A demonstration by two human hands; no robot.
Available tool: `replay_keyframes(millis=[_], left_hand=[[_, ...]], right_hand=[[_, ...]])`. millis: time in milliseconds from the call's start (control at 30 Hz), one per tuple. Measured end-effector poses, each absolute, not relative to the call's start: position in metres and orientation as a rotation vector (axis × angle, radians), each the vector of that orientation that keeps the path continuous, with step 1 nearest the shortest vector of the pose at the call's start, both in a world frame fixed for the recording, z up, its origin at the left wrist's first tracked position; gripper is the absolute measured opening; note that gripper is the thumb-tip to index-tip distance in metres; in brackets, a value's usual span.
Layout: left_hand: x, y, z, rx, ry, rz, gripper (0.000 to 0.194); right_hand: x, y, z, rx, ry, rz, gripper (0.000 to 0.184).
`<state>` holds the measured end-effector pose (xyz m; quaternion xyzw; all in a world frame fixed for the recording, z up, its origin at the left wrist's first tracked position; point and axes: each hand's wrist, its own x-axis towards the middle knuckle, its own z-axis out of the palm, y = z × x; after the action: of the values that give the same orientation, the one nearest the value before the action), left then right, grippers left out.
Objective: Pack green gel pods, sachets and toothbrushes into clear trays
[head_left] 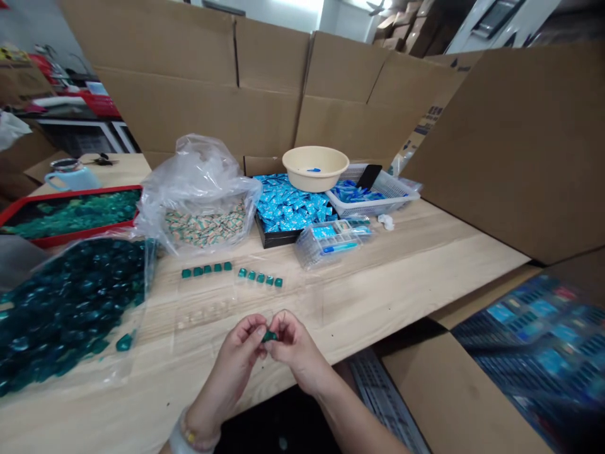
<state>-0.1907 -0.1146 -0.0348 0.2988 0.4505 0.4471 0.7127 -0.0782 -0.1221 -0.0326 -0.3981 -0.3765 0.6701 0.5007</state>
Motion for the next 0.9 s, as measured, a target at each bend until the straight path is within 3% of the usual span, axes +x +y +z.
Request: replay_keyframes(millis=[300, 533, 667, 900], left_hand=[[-0.2, -0.121, -0.035, 0.426, 0.782, 0.721, 0.019], [-0.2, -0.102, -0.024, 0.466, 0.733, 0.855, 0.02], [-0.203, -0.095, -0.019, 0.641, 0.724, 0.906, 0.022], [-0.212, -0.103, -0.052, 0.763, 0.919, 0.804, 0.029]], right_hand=[[-0.063, -0.128, -0.036, -1.131, -1.481, 1.147, 0.007], [-0.065, -0.11, -0.027, -1.061, -1.729, 0.842, 0.02], [-0.064, -0.099, -0.021, -1.15, -1.767, 0.684, 0.015], [-0.057, -0.1, -0.046, -1.258, -1.752, 1.092, 0.016]])
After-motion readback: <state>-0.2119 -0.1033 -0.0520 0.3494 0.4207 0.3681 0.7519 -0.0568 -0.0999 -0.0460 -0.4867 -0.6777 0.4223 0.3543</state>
